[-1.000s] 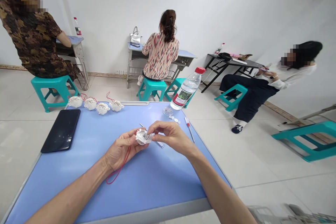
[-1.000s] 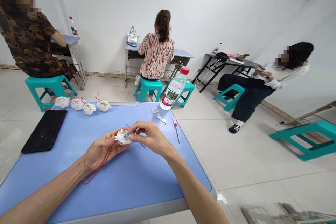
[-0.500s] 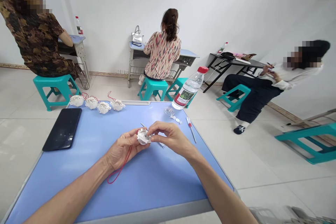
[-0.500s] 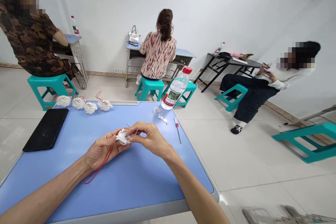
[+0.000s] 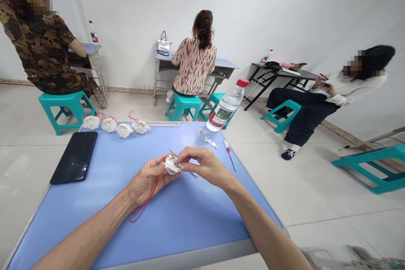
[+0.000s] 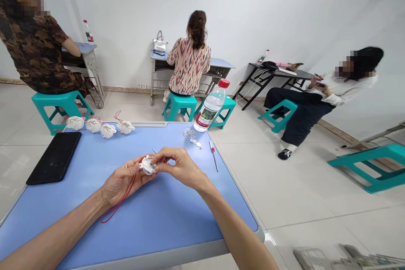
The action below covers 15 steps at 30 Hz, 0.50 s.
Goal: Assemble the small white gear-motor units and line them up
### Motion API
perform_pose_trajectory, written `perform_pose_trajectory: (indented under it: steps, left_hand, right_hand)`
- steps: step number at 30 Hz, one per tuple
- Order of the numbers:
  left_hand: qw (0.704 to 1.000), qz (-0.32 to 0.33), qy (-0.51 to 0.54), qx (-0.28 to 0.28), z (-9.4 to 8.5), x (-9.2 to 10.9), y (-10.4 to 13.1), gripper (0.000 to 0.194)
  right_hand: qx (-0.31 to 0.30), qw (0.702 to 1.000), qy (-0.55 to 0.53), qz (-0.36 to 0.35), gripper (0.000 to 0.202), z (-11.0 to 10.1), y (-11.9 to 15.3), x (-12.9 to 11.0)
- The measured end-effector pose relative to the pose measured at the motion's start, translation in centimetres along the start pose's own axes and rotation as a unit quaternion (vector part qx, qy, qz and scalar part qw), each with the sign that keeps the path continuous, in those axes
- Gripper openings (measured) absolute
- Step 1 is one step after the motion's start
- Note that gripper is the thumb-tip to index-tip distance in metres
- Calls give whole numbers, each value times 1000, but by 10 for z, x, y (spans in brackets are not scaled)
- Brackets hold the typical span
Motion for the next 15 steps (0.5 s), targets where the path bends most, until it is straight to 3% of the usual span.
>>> perform_pose_trajectory:
  steps: [15]
  left_hand:
    - [1000,9,-11,-1,2,0,1,32]
  right_hand:
    - [-13,1000,-12,4,17,1,-1,3]
Point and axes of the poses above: each hand's wrist, its own y-axis away from the middle knuckle, its own z-axis out of the palm, x = y × z, the point moved 6 cm from there along -y, towards the middle knuckle, and after that the axes turned 13 degrees about z, right-handed, at the moved point
